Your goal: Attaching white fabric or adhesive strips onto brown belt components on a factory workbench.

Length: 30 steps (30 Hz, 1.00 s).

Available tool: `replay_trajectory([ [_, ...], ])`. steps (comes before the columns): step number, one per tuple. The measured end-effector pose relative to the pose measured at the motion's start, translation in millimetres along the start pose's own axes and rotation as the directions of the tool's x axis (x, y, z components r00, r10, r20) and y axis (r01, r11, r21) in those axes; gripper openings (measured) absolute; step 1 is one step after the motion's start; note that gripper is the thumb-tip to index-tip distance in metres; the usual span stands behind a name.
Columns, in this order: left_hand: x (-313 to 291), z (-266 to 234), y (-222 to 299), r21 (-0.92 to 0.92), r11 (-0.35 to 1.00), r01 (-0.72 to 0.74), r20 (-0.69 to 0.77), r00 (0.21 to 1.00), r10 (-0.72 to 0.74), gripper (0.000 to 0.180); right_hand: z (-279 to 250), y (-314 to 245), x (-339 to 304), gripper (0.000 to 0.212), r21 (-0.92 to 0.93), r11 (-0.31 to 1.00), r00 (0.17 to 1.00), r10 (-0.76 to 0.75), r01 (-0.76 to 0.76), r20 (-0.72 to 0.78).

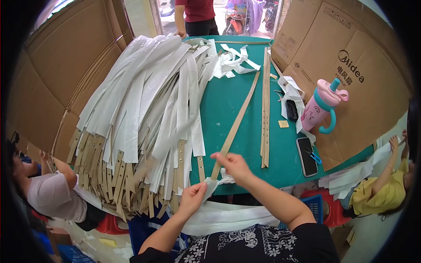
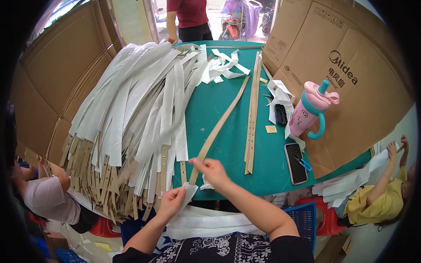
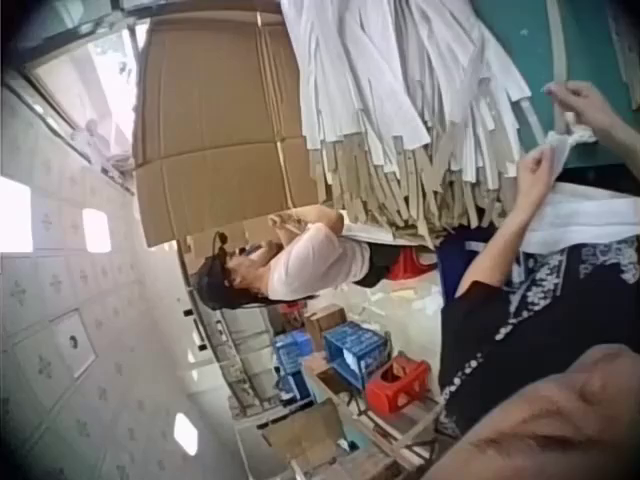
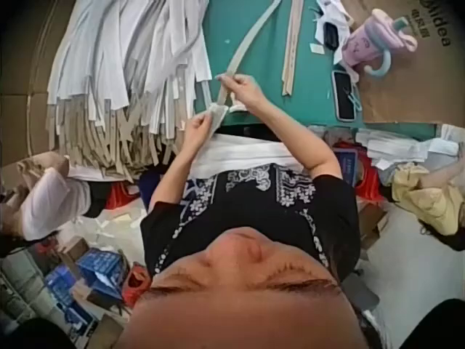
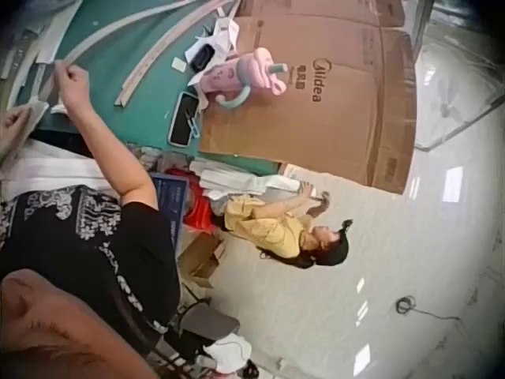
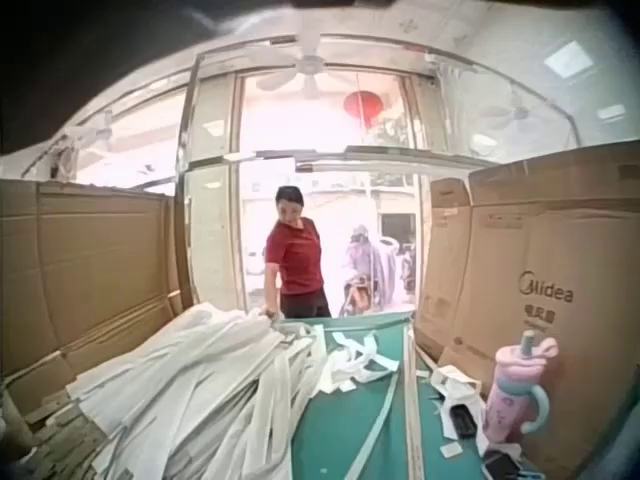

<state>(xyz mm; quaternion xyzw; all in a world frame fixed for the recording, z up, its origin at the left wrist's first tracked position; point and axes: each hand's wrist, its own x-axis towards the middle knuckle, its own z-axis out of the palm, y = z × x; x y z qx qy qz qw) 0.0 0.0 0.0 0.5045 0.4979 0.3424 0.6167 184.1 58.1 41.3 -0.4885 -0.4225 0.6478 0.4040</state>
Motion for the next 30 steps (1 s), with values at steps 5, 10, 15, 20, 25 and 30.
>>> replay_trajectory([
  [5, -8, 9, -1, -0.031, 0.998, -0.047, -0.063, 0.997, 0.045, 0.027, 14, 20, -28, 0.034, -0.004, 1.0, 0.996, -0.001, 0.001, 0.09],
  [10, -2, 11, -6, 0.031, 0.996, -0.083, -0.084, 0.993, 0.085, 0.026, -8, 14, -2, 0.031, 0.142, 0.99, 1.0, -0.013, 0.01, 0.024],
  [15, 1, 18, 3, 0.015, 0.99, -0.143, -0.089, 0.986, 0.144, 0.027, 5, 20, -22, 0.033, 0.023, 0.995, 0.991, 0.092, -0.095, 0.098],
  [20, -3, 19, 1, 0.104, 0.99, -0.097, -0.093, 0.99, 0.107, 0.027, -19, 9, 6, 0.032, 0.293, 0.955, 0.999, -0.039, 0.047, -0.033],
  [25, 3, 24, 5, -0.009, 0.994, -0.112, -0.077, 0.991, 0.111, 0.027, 15, 35, -30, 0.038, 0.088, 0.996, 0.986, -0.021, 0.007, 0.165],
  [30, -1, 20, 3, 0.048, 0.996, -0.079, -0.072, 0.994, 0.082, 0.027, -19, 4, 3, 0.034, 0.532, 0.847, 0.998, -0.043, 0.014, 0.041],
])
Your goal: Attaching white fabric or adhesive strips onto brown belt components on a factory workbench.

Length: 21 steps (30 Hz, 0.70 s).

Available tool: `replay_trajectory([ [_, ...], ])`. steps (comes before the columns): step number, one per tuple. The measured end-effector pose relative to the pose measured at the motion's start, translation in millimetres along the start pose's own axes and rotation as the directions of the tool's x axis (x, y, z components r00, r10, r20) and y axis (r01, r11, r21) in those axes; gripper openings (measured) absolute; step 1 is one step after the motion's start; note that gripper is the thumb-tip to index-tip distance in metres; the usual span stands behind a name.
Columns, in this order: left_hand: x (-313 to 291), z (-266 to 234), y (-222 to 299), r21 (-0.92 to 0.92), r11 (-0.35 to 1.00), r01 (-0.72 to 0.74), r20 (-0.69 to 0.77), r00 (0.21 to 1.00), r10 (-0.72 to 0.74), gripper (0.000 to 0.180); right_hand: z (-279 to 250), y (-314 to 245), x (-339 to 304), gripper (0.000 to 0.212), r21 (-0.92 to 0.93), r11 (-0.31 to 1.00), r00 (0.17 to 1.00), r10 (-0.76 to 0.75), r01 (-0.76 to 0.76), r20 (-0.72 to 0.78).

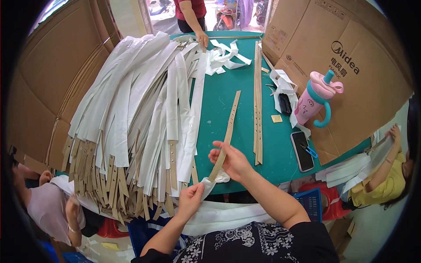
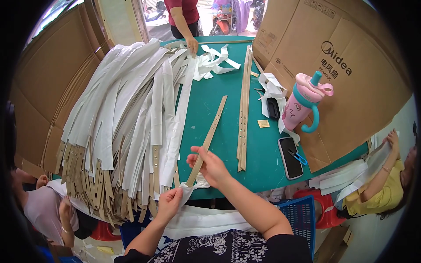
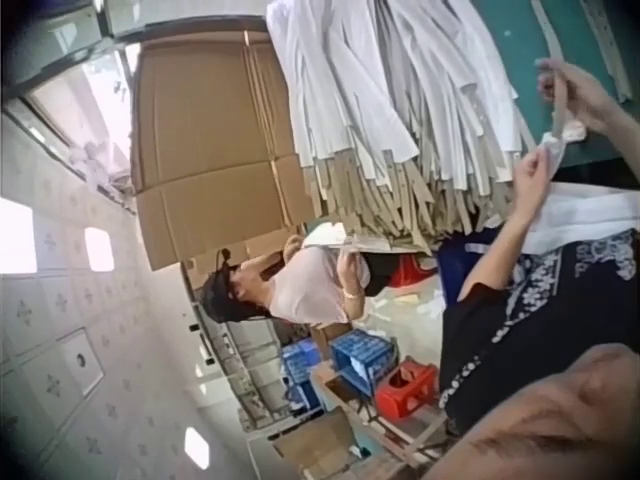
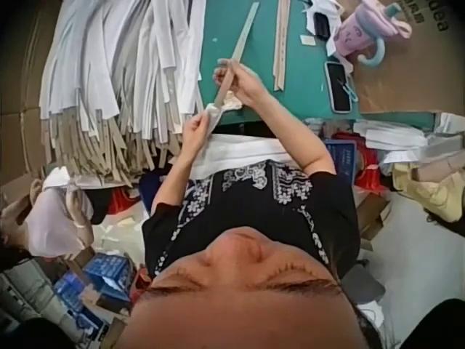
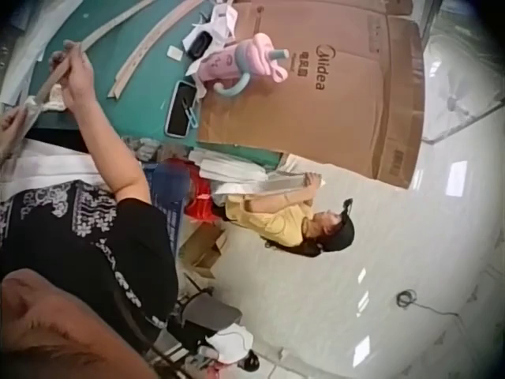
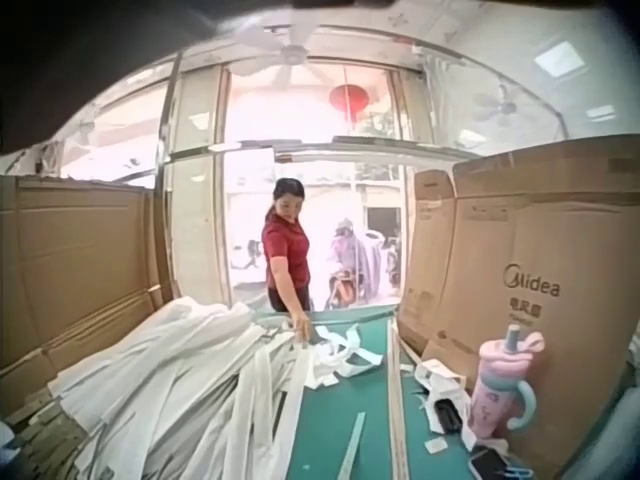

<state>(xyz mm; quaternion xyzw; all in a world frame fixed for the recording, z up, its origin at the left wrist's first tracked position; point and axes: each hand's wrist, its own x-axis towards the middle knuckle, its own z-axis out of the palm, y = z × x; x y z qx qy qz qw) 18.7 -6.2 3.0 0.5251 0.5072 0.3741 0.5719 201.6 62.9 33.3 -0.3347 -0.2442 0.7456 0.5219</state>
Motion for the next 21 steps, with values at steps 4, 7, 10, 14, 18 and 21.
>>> replay_trajectory([
  [4, 0, 7, 1, -0.012, 1.0, -0.021, -0.025, 0.999, 0.02, 0.026, 13, 25, -7, 0.03, -0.108, 0.986, 0.99, -0.136, 0.131, -0.048],
  [7, 2, 7, 9, 0.005, 1.0, -0.022, -0.038, 0.999, 0.022, 0.026, 21, 60, -30, 0.029, -0.319, 0.927, 0.977, -0.162, 0.199, 0.138],
  [10, -1, 5, 8, 0.044, 0.998, -0.034, -0.065, 0.997, 0.037, 0.026, 19, 43, -22, 0.03, -0.159, 0.985, 0.998, -0.063, 0.06, -0.014],
  [14, -4, 3, -5, 0.036, 0.999, 0.003, -0.076, 0.997, -0.001, 0.026, 14, 1, 5, 0.024, 0.083, 0.977, 0.968, -0.178, 0.195, -0.177],
  [18, -1, 14, 16, -0.015, 0.998, -0.062, -0.074, 0.995, 0.061, 0.026, 17, 47, -16, 0.021, -0.237, 0.935, 0.962, -0.272, 0.266, 0.007],
  [21, -3, 15, 4, 0.004, 0.992, -0.124, -0.114, 0.986, 0.123, 0.026, 19, 33, -17, 0.015, -0.045, 0.984, 0.977, -0.179, 0.175, -0.116],
])
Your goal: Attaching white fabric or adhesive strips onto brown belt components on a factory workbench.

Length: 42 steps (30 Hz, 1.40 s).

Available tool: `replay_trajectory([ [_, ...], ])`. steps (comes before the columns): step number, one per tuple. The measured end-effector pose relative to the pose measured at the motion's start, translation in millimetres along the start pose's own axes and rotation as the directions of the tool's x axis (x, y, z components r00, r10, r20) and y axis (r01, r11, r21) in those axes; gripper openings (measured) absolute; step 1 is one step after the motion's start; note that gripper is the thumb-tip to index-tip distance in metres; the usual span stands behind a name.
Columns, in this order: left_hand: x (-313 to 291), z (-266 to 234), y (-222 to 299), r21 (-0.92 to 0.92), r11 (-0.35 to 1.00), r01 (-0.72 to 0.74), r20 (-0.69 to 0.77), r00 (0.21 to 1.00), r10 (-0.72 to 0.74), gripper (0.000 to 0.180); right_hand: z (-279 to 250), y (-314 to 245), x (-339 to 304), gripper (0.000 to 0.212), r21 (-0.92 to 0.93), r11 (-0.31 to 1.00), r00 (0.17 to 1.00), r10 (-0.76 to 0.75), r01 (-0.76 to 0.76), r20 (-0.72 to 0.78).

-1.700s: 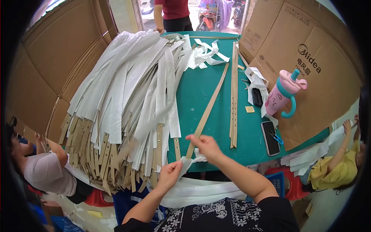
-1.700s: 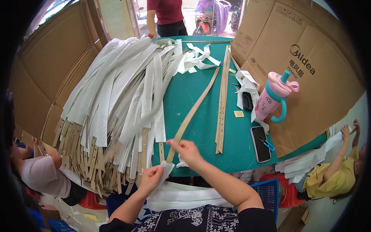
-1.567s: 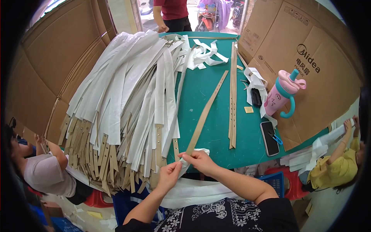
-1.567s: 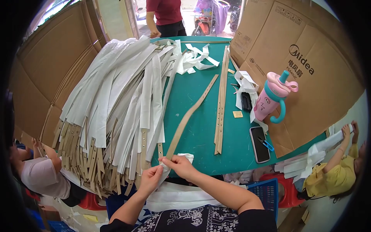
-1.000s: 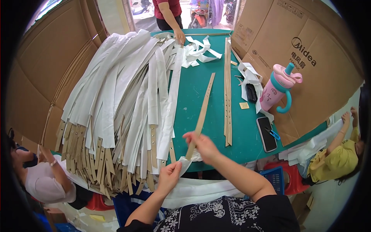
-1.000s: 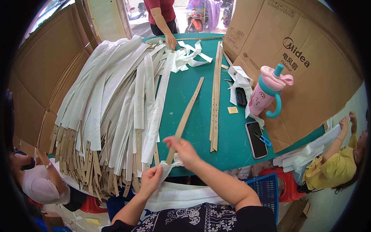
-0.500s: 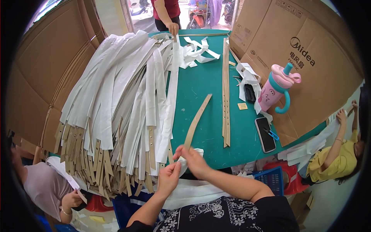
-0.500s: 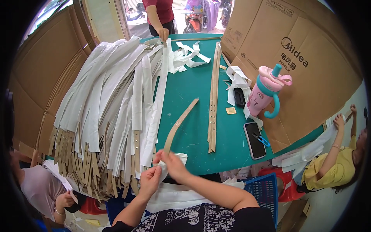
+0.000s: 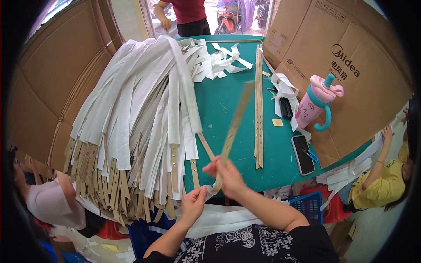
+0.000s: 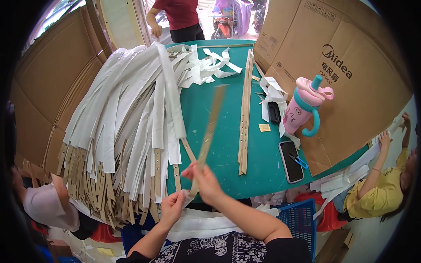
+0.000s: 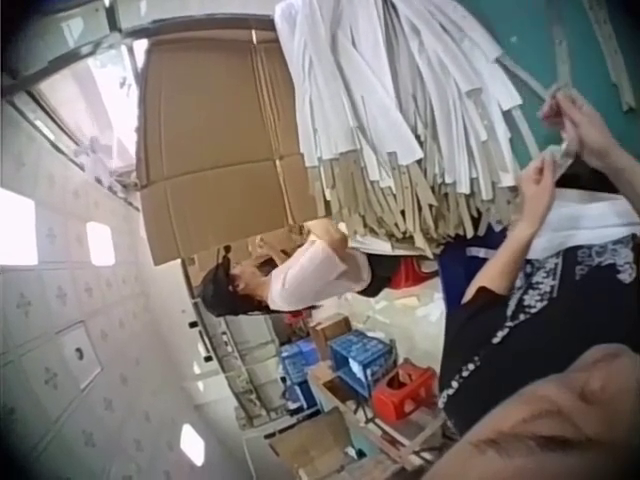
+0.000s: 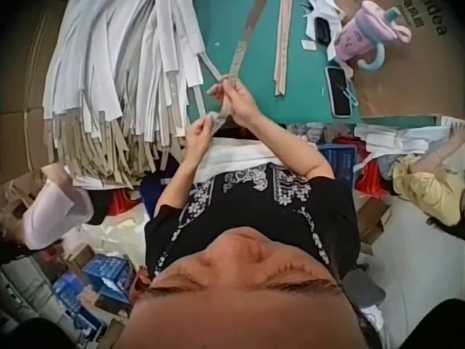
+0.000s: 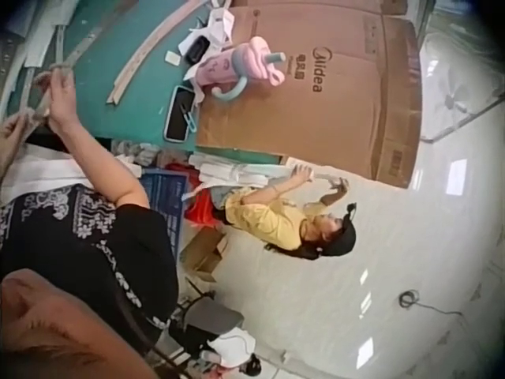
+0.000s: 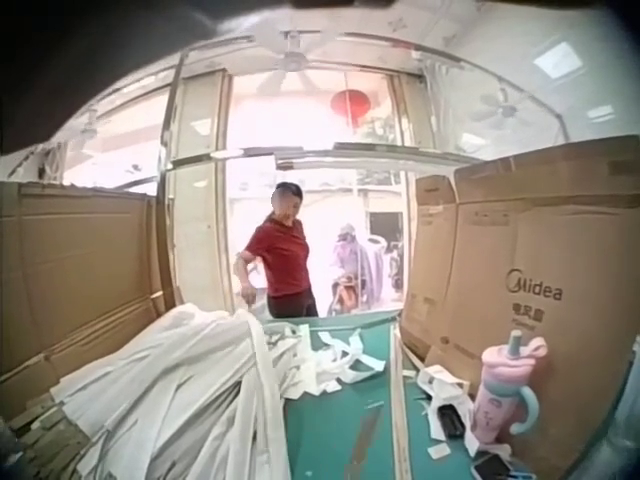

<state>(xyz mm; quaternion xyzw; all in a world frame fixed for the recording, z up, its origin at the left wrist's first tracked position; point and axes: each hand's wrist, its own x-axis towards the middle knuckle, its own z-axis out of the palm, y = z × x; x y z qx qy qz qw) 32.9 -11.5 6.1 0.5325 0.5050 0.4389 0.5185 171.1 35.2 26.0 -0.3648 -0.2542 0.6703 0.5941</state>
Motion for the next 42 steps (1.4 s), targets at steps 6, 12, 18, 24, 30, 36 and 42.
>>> replay_trajectory([
  [6, -3, -5, 13, 0.194, 0.978, 0.077, 0.036, 0.996, -0.086, 0.024, 5, -35, 8, 0.021, 0.211, 0.975, 0.997, -0.066, 0.072, -0.035],
  [12, 6, 1, 36, 0.204, 0.977, -0.054, 0.015, 0.999, 0.053, 0.022, 19, 7, -19, 0.025, 0.152, 0.958, 0.97, -0.24, 0.242, -0.031],
  [18, 8, -6, 23, -0.269, 0.963, -0.022, -0.003, 1.0, 0.022, 0.02, 7, -14, -20, 0.026, 0.305, 0.93, 0.976, -0.217, 0.204, 0.009],
  [24, 5, -29, -4, -0.201, 0.965, 0.167, 0.224, 0.967, -0.121, 0.008, 4, -11, -22, 0.027, 0.358, 0.918, 0.978, -0.202, 0.171, 0.05],
  [30, 16, -10, 28, -0.3, 0.954, -0.017, 0.154, 0.986, 0.066, 0.007, -5, 13, -47, 0.031, -0.367, 0.894, 0.959, -0.189, 0.257, 0.212],
  [36, 11, -6, 19, -0.143, 0.99, -0.017, 0.169, 0.985, 0.042, 0.006, -19, -51, -24, 0.028, 0.133, 0.949, 0.942, -0.302, 0.284, 0.144],
  [42, 15, 18, 39, -0.041, 0.973, -0.228, 0.163, 0.959, 0.232, 0.007, -24, -23, -47, 0.038, -0.249, 0.936, 0.96, -0.204, 0.249, 0.192],
])
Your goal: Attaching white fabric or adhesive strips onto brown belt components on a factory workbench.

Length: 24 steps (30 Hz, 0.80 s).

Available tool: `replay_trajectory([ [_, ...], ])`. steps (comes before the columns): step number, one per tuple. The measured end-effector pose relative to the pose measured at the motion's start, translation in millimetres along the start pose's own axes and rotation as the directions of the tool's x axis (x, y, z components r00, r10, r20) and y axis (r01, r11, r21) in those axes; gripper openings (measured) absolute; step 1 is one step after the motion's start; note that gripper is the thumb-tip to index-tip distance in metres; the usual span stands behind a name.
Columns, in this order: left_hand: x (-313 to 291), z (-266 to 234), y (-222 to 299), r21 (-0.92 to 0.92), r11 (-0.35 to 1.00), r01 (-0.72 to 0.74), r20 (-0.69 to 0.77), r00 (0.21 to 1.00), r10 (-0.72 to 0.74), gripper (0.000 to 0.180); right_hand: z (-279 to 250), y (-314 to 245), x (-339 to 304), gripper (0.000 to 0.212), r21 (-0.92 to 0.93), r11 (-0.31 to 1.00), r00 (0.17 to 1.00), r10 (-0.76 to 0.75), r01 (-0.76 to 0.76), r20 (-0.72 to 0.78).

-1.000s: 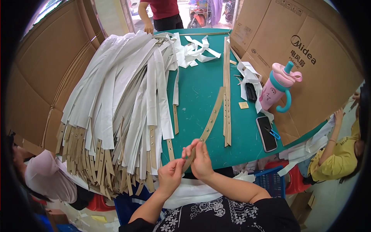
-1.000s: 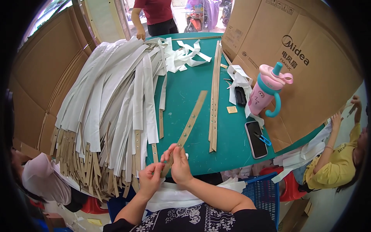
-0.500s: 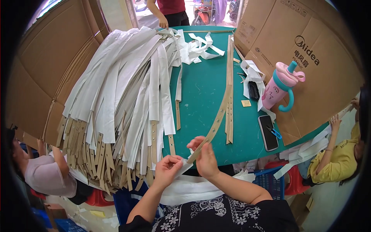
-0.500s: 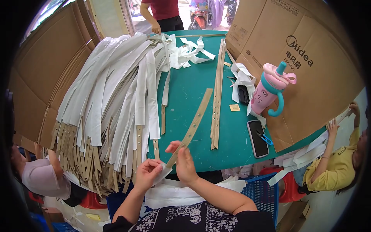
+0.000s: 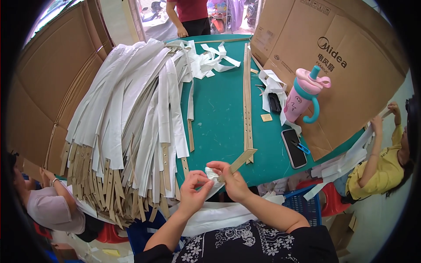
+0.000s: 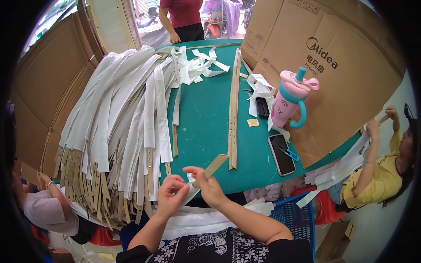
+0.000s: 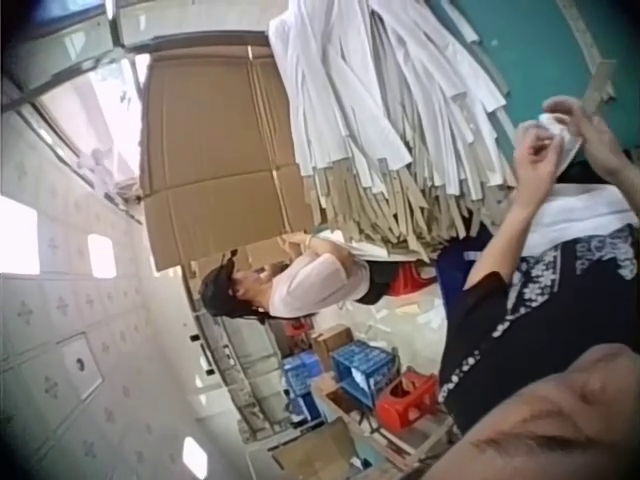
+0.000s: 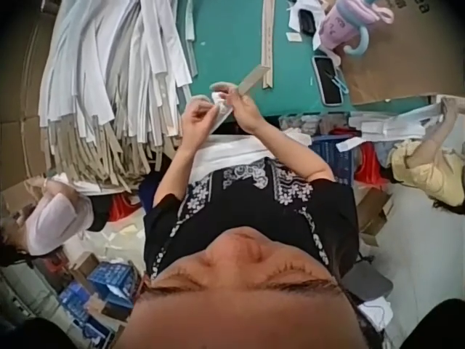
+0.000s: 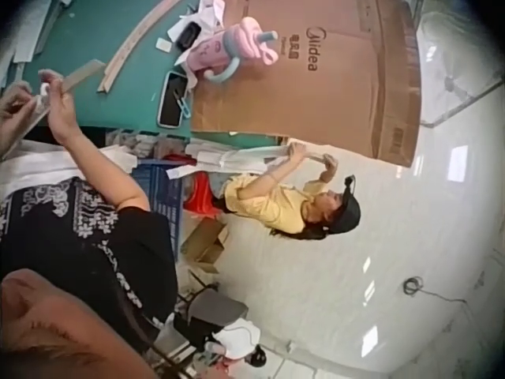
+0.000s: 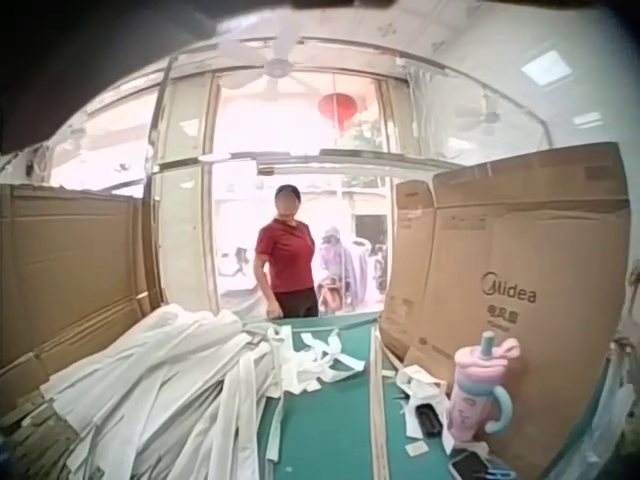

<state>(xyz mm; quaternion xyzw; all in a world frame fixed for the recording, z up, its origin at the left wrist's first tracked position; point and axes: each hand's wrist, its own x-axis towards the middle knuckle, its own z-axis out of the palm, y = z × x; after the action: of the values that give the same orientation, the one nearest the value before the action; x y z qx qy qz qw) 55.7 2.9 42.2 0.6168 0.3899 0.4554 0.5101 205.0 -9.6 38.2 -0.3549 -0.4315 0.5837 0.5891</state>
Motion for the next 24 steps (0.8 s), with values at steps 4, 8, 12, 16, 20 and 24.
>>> replay_trajectory([
  [4, -1, 7, -4, 0.056, 0.997, -0.056, 0.073, 0.996, 0.052, 0.011, -8, -12, -32, 0.039, -0.414, 0.906, 0.996, 0.083, -0.087, -0.027],
  [8, -23, -21, 1, 0.48, 0.872, 0.092, 0.585, 0.708, -0.396, 0.029, -54, -16, -84, 0.034, -0.119, 0.966, 0.863, 0.147, -0.231, -0.484],
  [12, -63, -60, -28, 0.736, 0.677, 0.01, 0.606, 0.436, -0.665, 0.047, -166, -7, -169, 0.037, 0.031, 0.993, 0.56, 0.091, -0.117, -0.823],
  [16, -78, -45, -22, 0.663, 0.725, -0.185, 0.603, 0.706, -0.371, 0.028, -231, 18, -233, 0.02, -0.165, 0.677, 0.469, 0.293, -0.717, -0.833],
  [20, -32, -13, -27, 0.676, 0.697, -0.239, 0.344, 0.939, -0.012, 0.013, -231, 2, -227, 0.042, -0.686, -0.276, 0.579, 0.38, -0.673, -0.721],
  [24, 17, 3, -27, 0.773, 0.442, -0.455, 0.441, 0.886, 0.141, 0.015, -177, -49, -148, 0.033, -0.783, 0.295, 0.823, 0.358, -0.548, -0.441],
])
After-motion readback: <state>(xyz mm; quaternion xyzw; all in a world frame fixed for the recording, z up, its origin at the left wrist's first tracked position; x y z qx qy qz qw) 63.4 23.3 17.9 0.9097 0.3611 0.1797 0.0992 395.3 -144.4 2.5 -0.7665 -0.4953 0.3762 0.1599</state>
